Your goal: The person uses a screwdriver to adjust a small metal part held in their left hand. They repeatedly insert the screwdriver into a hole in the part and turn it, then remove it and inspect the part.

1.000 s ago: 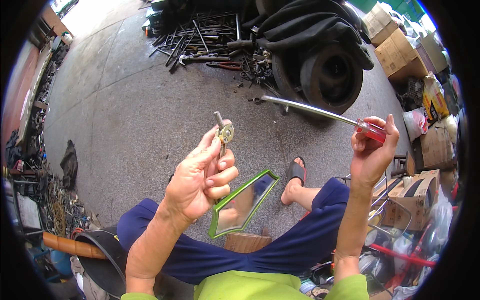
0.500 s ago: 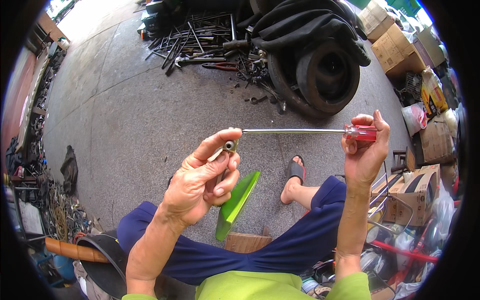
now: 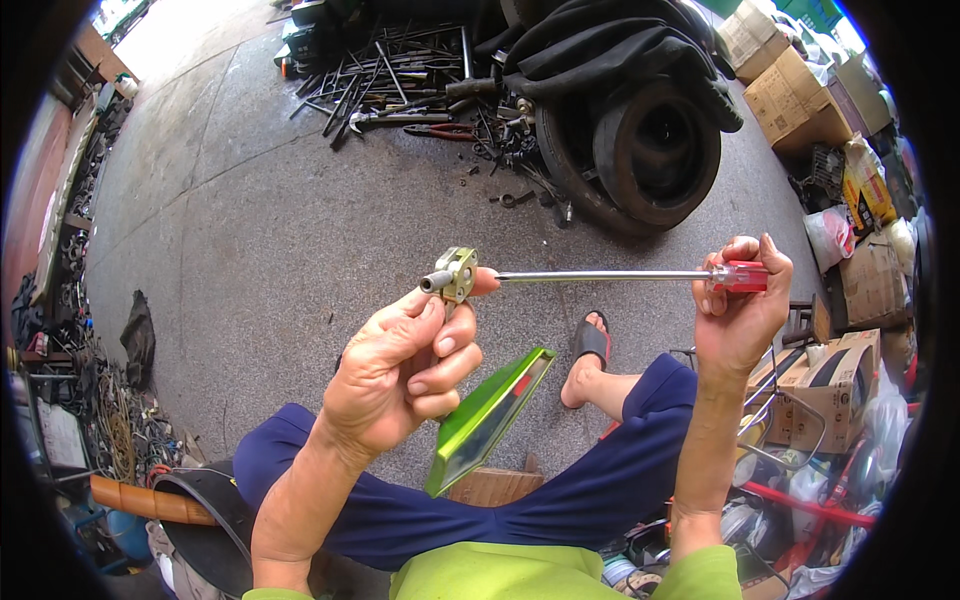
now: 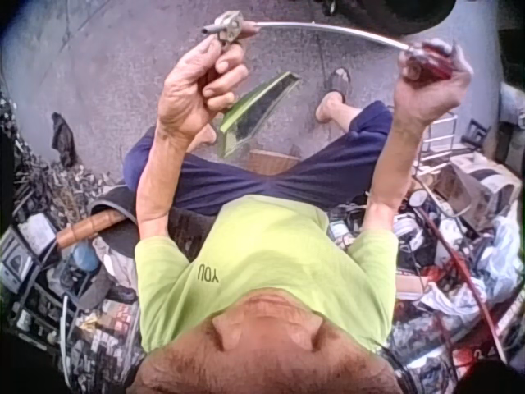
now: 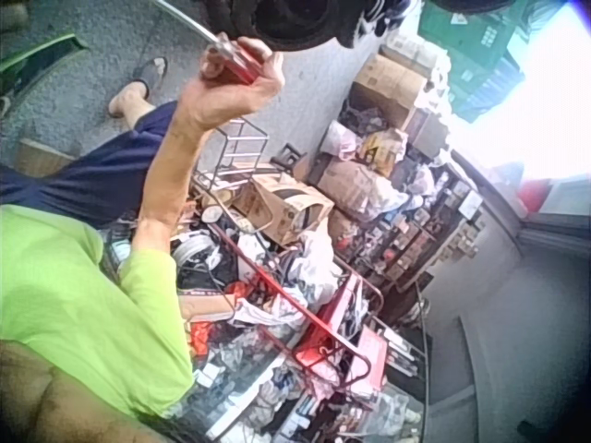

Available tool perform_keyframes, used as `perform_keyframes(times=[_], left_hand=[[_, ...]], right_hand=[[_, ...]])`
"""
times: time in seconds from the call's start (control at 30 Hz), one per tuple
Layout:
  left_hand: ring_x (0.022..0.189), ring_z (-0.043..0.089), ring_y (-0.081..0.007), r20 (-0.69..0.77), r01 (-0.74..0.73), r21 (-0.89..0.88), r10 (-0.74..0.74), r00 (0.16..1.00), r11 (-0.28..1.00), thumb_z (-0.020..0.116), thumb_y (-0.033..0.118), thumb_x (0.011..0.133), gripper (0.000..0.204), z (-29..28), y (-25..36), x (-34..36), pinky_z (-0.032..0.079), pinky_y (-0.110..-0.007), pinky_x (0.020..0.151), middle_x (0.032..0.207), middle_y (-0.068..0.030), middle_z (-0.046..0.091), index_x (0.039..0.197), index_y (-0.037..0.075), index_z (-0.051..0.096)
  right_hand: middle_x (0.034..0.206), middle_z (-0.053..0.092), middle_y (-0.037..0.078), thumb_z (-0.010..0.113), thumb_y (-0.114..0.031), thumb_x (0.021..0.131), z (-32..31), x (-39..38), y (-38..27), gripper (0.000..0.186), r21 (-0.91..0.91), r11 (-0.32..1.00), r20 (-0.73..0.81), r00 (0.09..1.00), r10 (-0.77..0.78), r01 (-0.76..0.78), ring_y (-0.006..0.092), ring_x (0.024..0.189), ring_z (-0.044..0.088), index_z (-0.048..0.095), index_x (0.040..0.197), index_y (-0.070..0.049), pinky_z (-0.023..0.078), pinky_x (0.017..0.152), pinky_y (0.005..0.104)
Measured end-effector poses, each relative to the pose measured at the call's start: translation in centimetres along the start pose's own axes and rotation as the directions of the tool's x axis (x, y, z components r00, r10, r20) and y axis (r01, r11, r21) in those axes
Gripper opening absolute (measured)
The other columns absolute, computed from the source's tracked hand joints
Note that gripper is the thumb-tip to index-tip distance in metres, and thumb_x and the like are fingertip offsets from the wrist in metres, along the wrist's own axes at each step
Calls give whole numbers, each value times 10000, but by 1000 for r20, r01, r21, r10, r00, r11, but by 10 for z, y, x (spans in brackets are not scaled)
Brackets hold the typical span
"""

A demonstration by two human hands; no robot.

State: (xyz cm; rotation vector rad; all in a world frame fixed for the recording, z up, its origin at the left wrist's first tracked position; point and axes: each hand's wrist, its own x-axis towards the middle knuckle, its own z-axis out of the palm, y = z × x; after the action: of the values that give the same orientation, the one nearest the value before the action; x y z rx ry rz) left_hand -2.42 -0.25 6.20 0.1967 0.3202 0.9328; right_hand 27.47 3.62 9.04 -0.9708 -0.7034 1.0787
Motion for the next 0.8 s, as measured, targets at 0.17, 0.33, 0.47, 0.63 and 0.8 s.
perform_keyframes(times=[0.17,0.33,0.47,0.63,0.8], left_hand=[[562,311,-59,6,10,-28,-10,1000,1000,434,211,1021,476,-2,-2,-1,259,-163,409,832,-23,383,1400,-47,309],[555,307,-53,-9,27,-8,-27,1000,1000,445,219,1017,484,0,-4,1,258,-160,404,819,-19,383,1396,-52,313],[556,308,-51,-24,40,1,-40,999,999,458,225,1013,492,0,-5,1,257,-160,405,814,-17,384,1390,-58,319],[572,332,-50,20,46,17,-46,999,999,425,226,1025,447,0,-4,0,239,-173,419,817,-14,409,1374,-44,352],[566,339,-48,23,32,70,-34,999,997,454,209,1007,473,0,-4,-1,248,-174,426,799,-13,414,1388,-46,340]], right_hand=[[759,587,51,491,-339,946,4,-3,2,336,23,1000,-38,999,-14,15,117,458,452,576,804,-47,309,412,234],[758,585,51,489,-339,947,7,-4,2,340,16,1000,-44,999,-18,19,117,461,464,580,805,-44,319,414,230],[736,579,54,487,-337,947,10,-6,2,343,-6,1000,-42,999,-27,27,111,462,466,581,802,-41,325,413,227],[692,563,59,496,-338,940,12,-7,1,341,-14,999,-53,998,-37,37,103,464,462,575,792,-41,321,409,222],[671,566,61,518,-344,924,12,-6,1,335,-2,1000,-88,996,-20,20,98,450,453,572,780,-47,315,404,213]])
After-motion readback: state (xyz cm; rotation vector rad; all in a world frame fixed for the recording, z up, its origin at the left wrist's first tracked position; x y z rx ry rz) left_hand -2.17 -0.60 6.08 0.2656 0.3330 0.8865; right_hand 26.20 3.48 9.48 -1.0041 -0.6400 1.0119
